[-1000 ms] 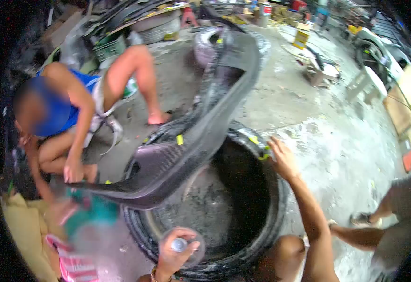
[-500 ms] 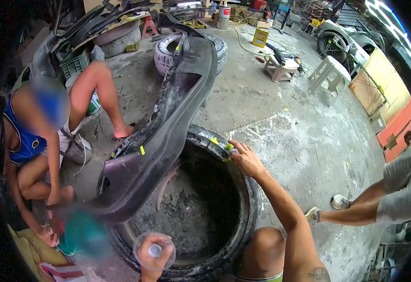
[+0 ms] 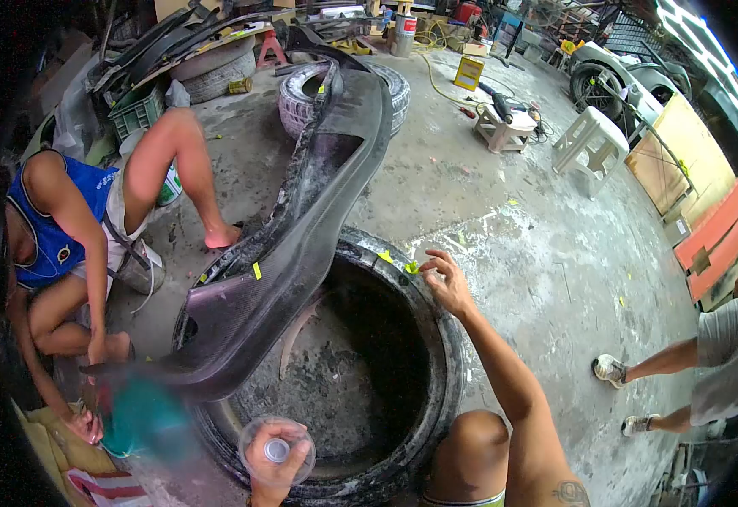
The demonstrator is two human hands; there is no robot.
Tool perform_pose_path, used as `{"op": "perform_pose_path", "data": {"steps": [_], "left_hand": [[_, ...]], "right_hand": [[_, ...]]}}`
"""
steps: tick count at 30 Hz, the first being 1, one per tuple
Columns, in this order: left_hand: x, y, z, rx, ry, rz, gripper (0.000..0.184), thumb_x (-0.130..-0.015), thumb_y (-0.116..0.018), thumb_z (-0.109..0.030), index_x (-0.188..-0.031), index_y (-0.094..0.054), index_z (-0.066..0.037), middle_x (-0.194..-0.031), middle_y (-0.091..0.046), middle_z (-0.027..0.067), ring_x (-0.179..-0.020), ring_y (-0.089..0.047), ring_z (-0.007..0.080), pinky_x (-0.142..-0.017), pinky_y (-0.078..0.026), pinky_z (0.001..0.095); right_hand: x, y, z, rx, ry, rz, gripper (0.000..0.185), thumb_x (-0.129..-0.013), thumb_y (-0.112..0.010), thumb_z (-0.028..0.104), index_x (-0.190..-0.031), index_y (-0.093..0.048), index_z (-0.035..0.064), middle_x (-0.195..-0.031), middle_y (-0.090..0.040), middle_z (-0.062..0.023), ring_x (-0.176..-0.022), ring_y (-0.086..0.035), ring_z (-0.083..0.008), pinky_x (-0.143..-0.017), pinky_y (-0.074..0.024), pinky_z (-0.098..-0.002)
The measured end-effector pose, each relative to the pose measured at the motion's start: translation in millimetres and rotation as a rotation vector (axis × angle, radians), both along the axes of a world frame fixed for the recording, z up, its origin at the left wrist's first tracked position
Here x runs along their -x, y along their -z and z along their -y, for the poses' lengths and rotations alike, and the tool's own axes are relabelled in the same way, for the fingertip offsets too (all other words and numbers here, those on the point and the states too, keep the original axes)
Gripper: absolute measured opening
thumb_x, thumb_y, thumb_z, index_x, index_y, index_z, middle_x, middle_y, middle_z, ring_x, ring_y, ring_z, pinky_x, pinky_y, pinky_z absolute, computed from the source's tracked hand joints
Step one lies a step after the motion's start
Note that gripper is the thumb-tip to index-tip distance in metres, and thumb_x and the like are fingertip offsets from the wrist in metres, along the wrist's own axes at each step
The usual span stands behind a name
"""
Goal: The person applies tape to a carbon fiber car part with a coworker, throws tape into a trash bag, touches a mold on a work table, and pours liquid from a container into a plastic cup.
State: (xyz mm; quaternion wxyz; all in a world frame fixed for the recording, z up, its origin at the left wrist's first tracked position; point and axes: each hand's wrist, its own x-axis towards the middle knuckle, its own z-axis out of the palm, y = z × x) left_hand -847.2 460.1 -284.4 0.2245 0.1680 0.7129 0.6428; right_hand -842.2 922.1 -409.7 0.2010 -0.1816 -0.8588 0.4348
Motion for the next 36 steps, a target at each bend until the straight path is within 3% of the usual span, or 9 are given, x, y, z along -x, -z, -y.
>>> {"op": "perform_pose_path", "data": {"steps": [9, 11, 14, 17, 20, 23, 25, 31, 36], "left_hand": [[-3.3, -3.5, 2.5, -0.03, -0.059, 0.081, 0.027, -0.08, -0.079, -0.009, -0.098, -0.061, 0.0, -0.099, -0.068, 0.0116, -0.088, -0.064, 0.0153, -0.082, -0.051, 0.0294], [-1.6, -6.1, 3.5, 0.007, -0.034, 0.014, 0.027, -0.079, -0.079, -0.01, -0.098, -0.062, 0.0, -0.099, -0.068, 0.0109, -0.089, -0.063, 0.0152, -0.082, -0.05, 0.0295], [-0.2, -10.2, 1.2, 0.035, -0.012, -0.03, 0.027, -0.079, -0.079, -0.01, -0.098, -0.063, -0.001, -0.097, -0.067, 0.0099, -0.089, -0.062, 0.0154, -0.081, -0.05, 0.0295], [-0.9, -13.8, -2.0, 0.017, -0.035, 0.024, 0.027, -0.079, -0.079, -0.011, -0.098, -0.064, -0.001, -0.095, -0.067, 0.0092, -0.088, -0.062, 0.0158, -0.081, -0.049, 0.0295], [-0.7, -14.2, -0.7, 0.024, -0.034, 0.024, 0.027, -0.079, -0.08, -0.012, -0.097, -0.064, -0.001, -0.095, -0.066, 0.0089, -0.087, -0.062, 0.0158, -0.08, -0.049, 0.0296], [0.2, -10.0, 1.3, 0.045, -0.012, -0.02, 0.026, -0.079, -0.08, -0.012, -0.097, -0.064, -0.001, -0.095, -0.066, 0.0091, -0.087, -0.061, 0.0156, -0.08, -0.049, 0.0297], [0.5, -10.0, 2.1, 0.036, -0.015, -0.033, 0.026, -0.079, -0.08, -0.013, -0.097, -0.064, -0.001, -0.095, -0.066, 0.0091, -0.087, -0.061, 0.0156, -0.08, -0.049, 0.0297], [-2.1, -14.0, 0.3, 0.032, -0.027, 0.037, 0.027, -0.079, -0.08, -0.014, -0.098, -0.065, -0.001, -0.099, -0.067, 0.0095, -0.091, -0.063, 0.0165, -0.082, -0.049, 0.0296], [5.0, -4.9, 7.8, -0.02, 0.029, -0.054, 0.025, -0.081, -0.078, -0.007, -0.099, -0.063, 0.001, -0.103, -0.068, 0.0113, -0.095, -0.064, 0.0197, -0.085, -0.05, 0.0316]], "right_hand": [[46.0, 23.3, -10.8, -0.261, 0.112, 0.096, 0.028, -0.075, -0.076, 0.018, -0.092, -0.059, 0.0049, -0.109, -0.059, -0.015, -0.11, -0.055, -0.0354, -0.095, -0.044, -0.0423], [44.8, 26.1, -11.8, -0.307, 0.114, 0.068, 0.031, -0.074, -0.076, 0.017, -0.093, -0.054, 0.0055, -0.102, -0.056, -0.0139, -0.105, -0.055, -0.0337, -0.093, -0.0445, -0.0435], [42.2, 20.5, -11.5, -0.198, 0.098, 0.104, 0.032, -0.077, -0.075, 0.021, -0.099, -0.059, 0.0048, -0.115, -0.06, -0.0148, -0.115, -0.054, -0.0307, -0.095, -0.0449, -0.041], [43.7, 23.2, -13.2, -0.246, 0.049, 0.0, 0.03, -0.08, -0.073, 0.021, -0.103, -0.063, 0.0044, -0.112, -0.061, -0.0136, -0.105, -0.059, -0.0286, -0.087, -0.0488, -0.0402], [52.7, 5.7, -3.9, -0.047, 0.182, 0.18, 0.022, -0.08, -0.071, 0.017, -0.097, -0.067, 0.0044, -0.11, -0.064, -0.0164, -0.099, -0.065, -0.0327, -0.085, -0.0501, -0.0402], [67.5, -9.4, 4.0, -0.135, 0.187, 0.291, 0.018, -0.083, -0.069, 0.017, -0.095, -0.067, 0.0037, -0.107, -0.065, -0.0169, -0.091, -0.067, -0.0339, -0.081, -0.052, -0.0404], [75.8, -8.4, 7.4, -0.409, 0.157, 0.151, 0.017, -0.085, -0.064, 0.016, -0.097, -0.066, 0.0036, -0.091, -0.065, -0.0158, -0.08, -0.066, -0.0308, -0.072, -0.0524, -0.0394], [78.3, 1.3, 14.6, -0.704, 0.017, 0.147, 0.016, -0.085, -0.062, 0.014, -0.098, -0.064, 0.0052, -0.094, -0.062, -0.0167, -0.095, -0.061, -0.0367, -0.081, -0.0508, -0.0459], [55.3, -10.5, 33.3, -0.549, -0.104, 0.139, 0.013, -0.085, -0.061, 0.011, -0.093, -0.068, 0.0031, -0.102, -0.061, -0.0159, -0.102, -0.058, -0.0361, -0.088, -0.0483, -0.0439]]}}
